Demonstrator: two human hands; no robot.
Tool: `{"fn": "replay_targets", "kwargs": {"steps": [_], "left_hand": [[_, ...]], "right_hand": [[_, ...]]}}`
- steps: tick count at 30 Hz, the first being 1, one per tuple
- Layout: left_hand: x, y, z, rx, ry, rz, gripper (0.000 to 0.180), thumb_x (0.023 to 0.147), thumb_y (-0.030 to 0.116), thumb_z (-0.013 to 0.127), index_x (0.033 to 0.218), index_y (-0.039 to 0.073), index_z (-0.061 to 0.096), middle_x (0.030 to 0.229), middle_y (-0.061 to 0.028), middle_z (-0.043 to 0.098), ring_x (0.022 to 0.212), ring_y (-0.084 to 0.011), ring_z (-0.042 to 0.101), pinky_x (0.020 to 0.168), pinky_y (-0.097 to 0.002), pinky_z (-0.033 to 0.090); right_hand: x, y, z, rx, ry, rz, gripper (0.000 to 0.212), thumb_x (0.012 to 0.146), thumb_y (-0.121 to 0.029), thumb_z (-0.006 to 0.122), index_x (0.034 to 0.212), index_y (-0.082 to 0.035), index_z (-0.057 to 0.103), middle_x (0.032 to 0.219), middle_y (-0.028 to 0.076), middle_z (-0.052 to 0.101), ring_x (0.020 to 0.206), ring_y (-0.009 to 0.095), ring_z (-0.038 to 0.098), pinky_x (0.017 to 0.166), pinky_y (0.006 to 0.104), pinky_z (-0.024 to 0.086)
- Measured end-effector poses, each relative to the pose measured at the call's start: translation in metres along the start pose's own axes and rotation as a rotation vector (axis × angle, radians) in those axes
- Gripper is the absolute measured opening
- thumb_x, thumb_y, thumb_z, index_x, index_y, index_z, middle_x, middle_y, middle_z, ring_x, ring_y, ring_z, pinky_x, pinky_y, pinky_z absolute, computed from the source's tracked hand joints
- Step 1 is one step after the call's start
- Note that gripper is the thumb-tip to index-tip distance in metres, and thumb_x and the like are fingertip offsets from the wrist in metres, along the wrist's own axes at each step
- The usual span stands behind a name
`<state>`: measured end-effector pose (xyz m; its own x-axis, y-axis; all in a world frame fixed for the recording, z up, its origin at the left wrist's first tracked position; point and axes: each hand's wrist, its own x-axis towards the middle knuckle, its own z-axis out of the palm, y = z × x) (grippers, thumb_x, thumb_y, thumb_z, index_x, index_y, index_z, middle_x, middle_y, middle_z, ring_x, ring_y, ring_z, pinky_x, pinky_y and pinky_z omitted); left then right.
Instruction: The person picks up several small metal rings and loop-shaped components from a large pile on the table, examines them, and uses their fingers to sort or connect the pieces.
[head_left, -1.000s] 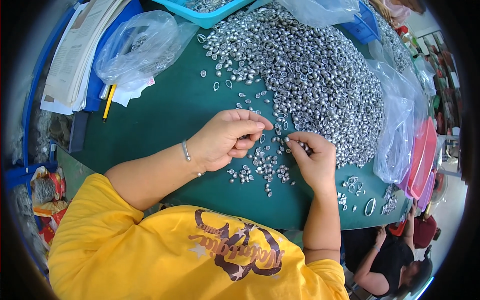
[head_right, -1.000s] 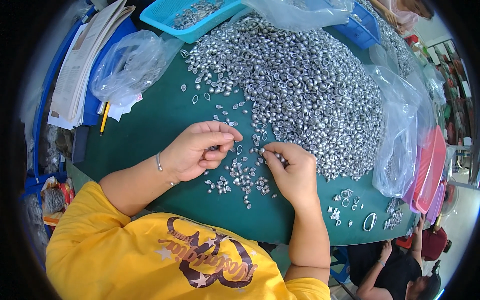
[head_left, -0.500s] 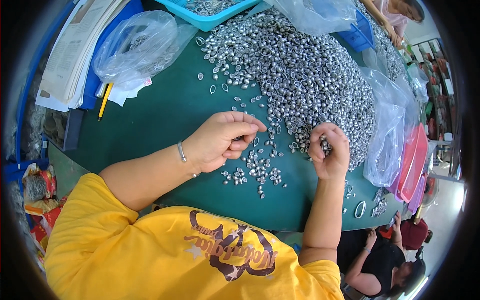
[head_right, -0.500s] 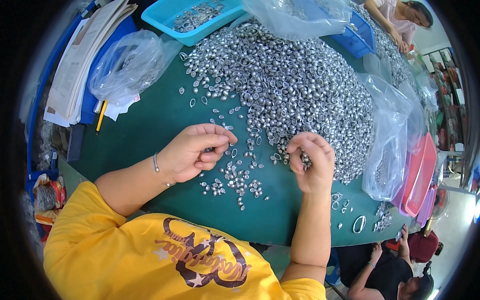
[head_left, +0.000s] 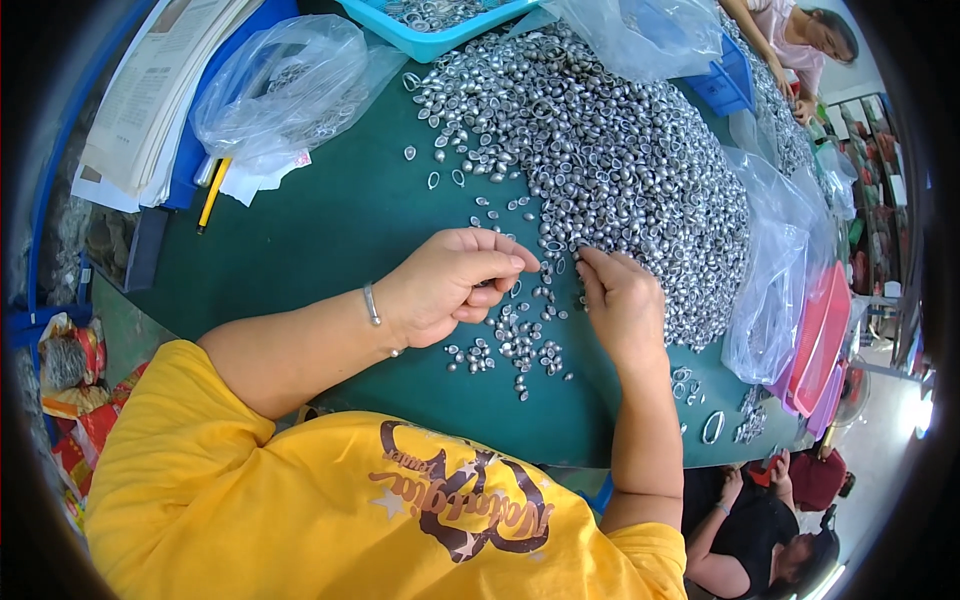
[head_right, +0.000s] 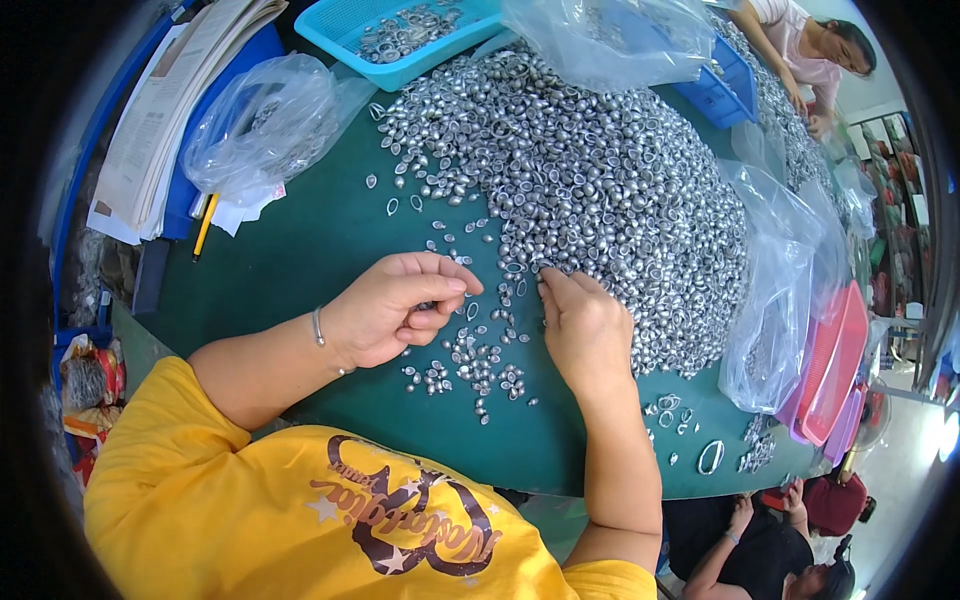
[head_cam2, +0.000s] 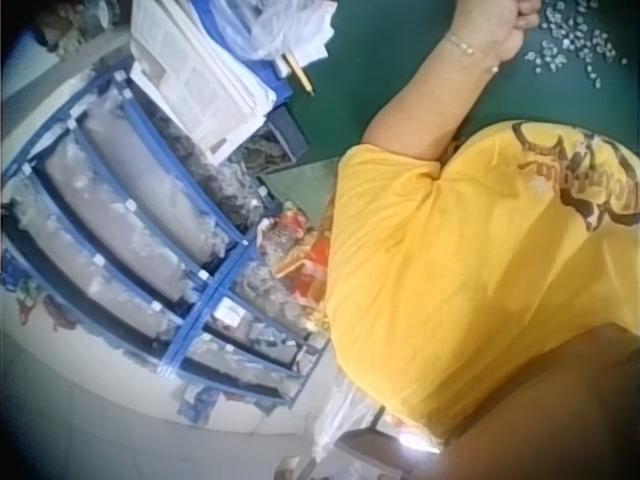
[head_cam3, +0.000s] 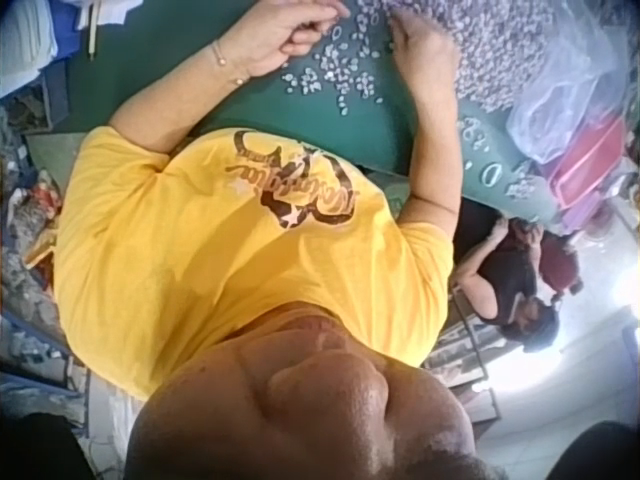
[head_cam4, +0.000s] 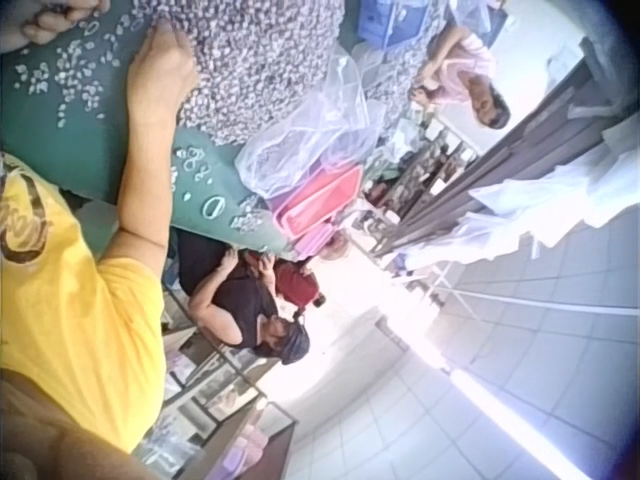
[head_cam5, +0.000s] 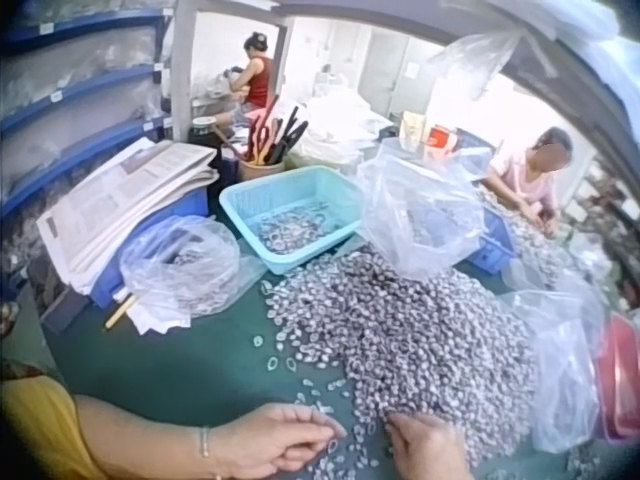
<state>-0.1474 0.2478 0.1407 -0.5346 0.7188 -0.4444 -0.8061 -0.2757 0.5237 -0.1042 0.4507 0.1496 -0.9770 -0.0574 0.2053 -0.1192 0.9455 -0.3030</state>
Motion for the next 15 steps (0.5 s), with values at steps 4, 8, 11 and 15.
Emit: {"fn": "replay_targets", "kwargs": {"steps": [4, 8, 11, 15], "left_hand": [[0.001, -0.001, 0.0, 0.008, -0.008, 0.002, 0.015, 0.084, 0.01, 0.048, 0.092, 0.0, 0.056, 0.068, 0.0003, 0.047, 0.046, -0.0022, 0.034, 0.039, -0.0141, 0.026], [0.001, -0.001, -0.001, 0.011, 0.001, 0.009, 0.015, 0.084, 0.01, 0.049, 0.092, -0.001, 0.056, 0.068, 0.0005, 0.047, 0.046, -0.0021, 0.033, 0.039, -0.0142, 0.025], [0.0, -0.001, -0.001, -0.003, -0.022, 0.007, 0.015, 0.084, 0.009, 0.049, 0.092, -0.001, 0.056, 0.068, 0.0007, 0.046, 0.047, -0.0021, 0.034, 0.039, -0.0141, 0.026], [0.001, -0.004, 0.002, 0.088, -0.011, 0.019, 0.013, 0.084, 0.009, 0.051, 0.092, -0.001, 0.056, 0.068, 0.0003, 0.048, 0.048, -0.0026, 0.037, 0.039, -0.0145, 0.029]], "right_hand": [[0.0, -0.003, 0.004, -0.03, -0.008, 0.005, 0.011, 0.075, -0.012, 0.057, 0.083, -0.007, 0.063, 0.068, 0.008, 0.057, 0.06, 0.028, 0.057, 0.054, 0.0361, 0.047], [0.001, -0.01, 0.0, -0.05, -0.073, 0.008, 0.011, 0.075, -0.011, 0.057, 0.082, -0.006, 0.063, 0.069, 0.01, 0.059, 0.061, 0.028, 0.058, 0.056, 0.0356, 0.047], [-0.002, -0.012, -0.001, 0.09, -0.065, 0.043, 0.011, 0.073, -0.01, 0.059, 0.081, -0.005, 0.064, 0.07, 0.011, 0.06, 0.061, 0.028, 0.058, 0.057, 0.0347, 0.047], [-0.007, -0.017, -0.004, 0.586, -0.106, 0.159, 0.012, 0.07, -0.004, 0.064, 0.082, -0.002, 0.065, 0.064, 0.01, 0.059, 0.054, 0.018, 0.055, 0.052, 0.0255, 0.043]]}}
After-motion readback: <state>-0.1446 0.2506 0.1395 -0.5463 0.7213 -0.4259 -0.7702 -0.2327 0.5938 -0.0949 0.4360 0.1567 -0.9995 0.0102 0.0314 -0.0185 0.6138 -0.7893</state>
